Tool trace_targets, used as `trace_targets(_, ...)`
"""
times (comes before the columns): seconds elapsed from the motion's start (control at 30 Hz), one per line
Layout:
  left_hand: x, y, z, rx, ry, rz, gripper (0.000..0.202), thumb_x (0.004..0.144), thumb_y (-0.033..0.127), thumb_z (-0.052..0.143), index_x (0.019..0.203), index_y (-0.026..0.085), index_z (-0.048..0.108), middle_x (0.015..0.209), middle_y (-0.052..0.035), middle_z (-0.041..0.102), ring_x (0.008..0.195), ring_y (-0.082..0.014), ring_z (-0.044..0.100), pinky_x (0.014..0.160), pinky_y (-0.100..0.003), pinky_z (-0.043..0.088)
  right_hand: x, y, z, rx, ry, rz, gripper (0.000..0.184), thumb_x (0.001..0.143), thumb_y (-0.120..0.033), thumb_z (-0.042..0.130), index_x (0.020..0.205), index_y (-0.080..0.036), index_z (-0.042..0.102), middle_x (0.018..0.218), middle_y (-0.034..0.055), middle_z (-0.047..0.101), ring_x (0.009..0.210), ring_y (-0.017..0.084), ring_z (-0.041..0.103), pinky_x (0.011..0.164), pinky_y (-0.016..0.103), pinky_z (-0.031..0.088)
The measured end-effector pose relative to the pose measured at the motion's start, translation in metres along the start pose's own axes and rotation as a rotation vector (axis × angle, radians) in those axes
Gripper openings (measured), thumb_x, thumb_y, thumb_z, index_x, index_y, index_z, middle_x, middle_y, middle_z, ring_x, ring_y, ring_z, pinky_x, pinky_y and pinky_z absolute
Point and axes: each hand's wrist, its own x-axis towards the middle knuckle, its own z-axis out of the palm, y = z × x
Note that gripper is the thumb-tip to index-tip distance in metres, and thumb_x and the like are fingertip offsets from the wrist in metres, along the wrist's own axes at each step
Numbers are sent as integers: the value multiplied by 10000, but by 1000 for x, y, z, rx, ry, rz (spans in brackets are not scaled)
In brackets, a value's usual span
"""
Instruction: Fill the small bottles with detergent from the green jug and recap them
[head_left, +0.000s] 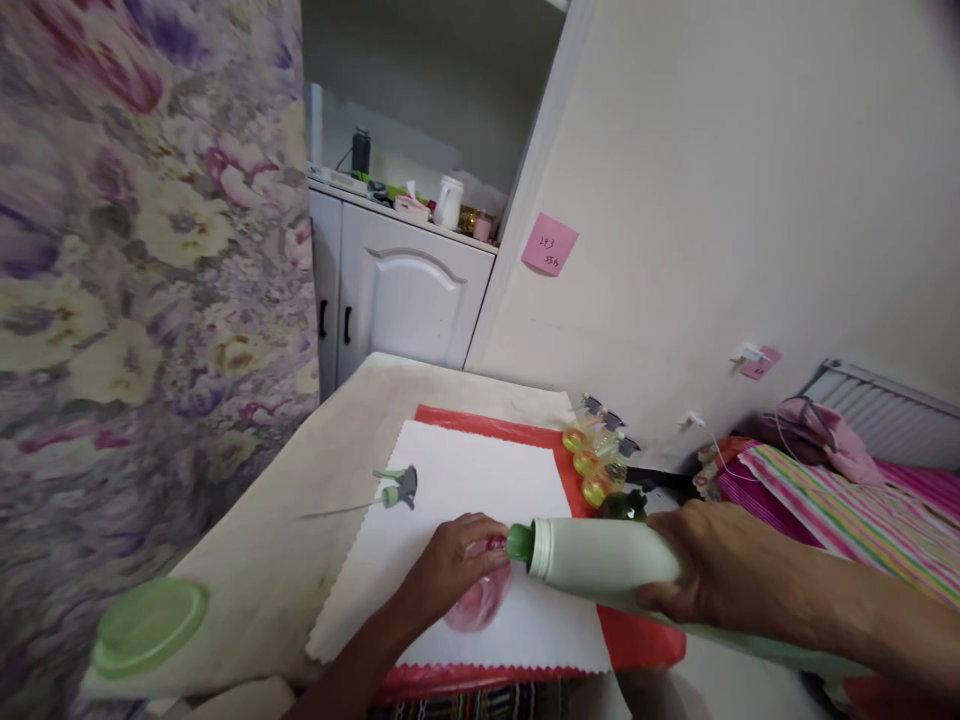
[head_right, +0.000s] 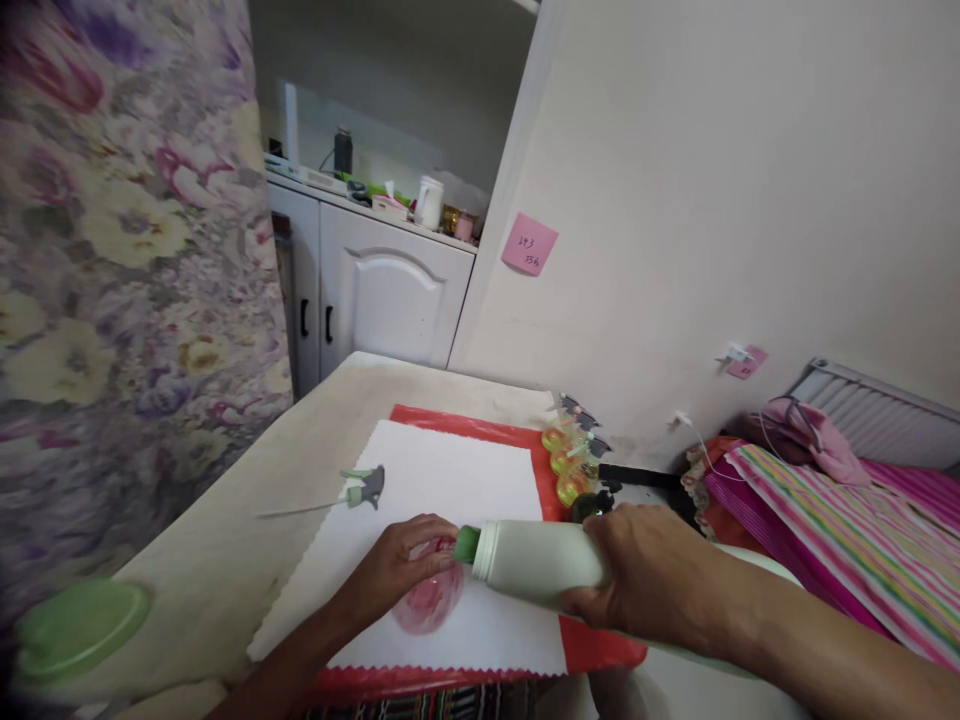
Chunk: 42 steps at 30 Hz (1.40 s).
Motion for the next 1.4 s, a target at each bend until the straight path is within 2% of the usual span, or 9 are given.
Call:
trace_targets(0.3, 0, 1, 0, -3, -3, -3, 183, 813, 262, 644, 963, 219, 739, 937, -44, 717, 924, -217, 636, 850, -324, 460, 0, 2, -1, -3, 2, -19, 226, 744, -400, 622, 790, -189, 690, 712, 95, 756, 613, 232, 679, 517, 278, 316)
trace_targets(0.57, 1, -1, 1, -1, 1, 7, 163, 820, 273, 650, 946, 214, 735, 919, -38, 705, 907, -206, 629, 837, -309, 451, 2, 9, 9, -18, 14, -4, 282, 739, -486, 624, 790, -215, 683, 699, 70, 752, 613, 235, 689, 512, 270, 308)
trace_targets(0.83, 0, -3, 2, -6, 9, 1, 152, 821, 265, 659, 945, 215, 732, 921, -33, 695, 911, -203, 627, 837, -307, 443, 2, 4, 1, 15, -41, 18, 257, 740, -444, 615, 823, -216, 700, 723, 71, 761, 632, 236, 696, 519, 271, 334)
trace_targets(1.13, 0, -5, 2, -2, 0, 23, 158, 834, 285, 654, 955, 221, 733, 916, -28, 695, 905, -199, 627, 833, -304, 439, 1, 2, -1, 13, -35, 14, 228, 738, -424, 619, 830, -233, 704, 714, 52, 764, 617, 233, 692, 518, 280, 326)
trace_targets(1.4, 1, -5, 2, -4, 9, 9, 157, 822, 266, 660, 949, 211, 733, 919, -35, 694, 910, -204, 630, 834, -303, 445, 1, -1, -3, -22, -27, 33, 248, 732, -434, 614, 810, -217, 704, 731, 83, 768, 636, 264, 702, 517, 294, 317)
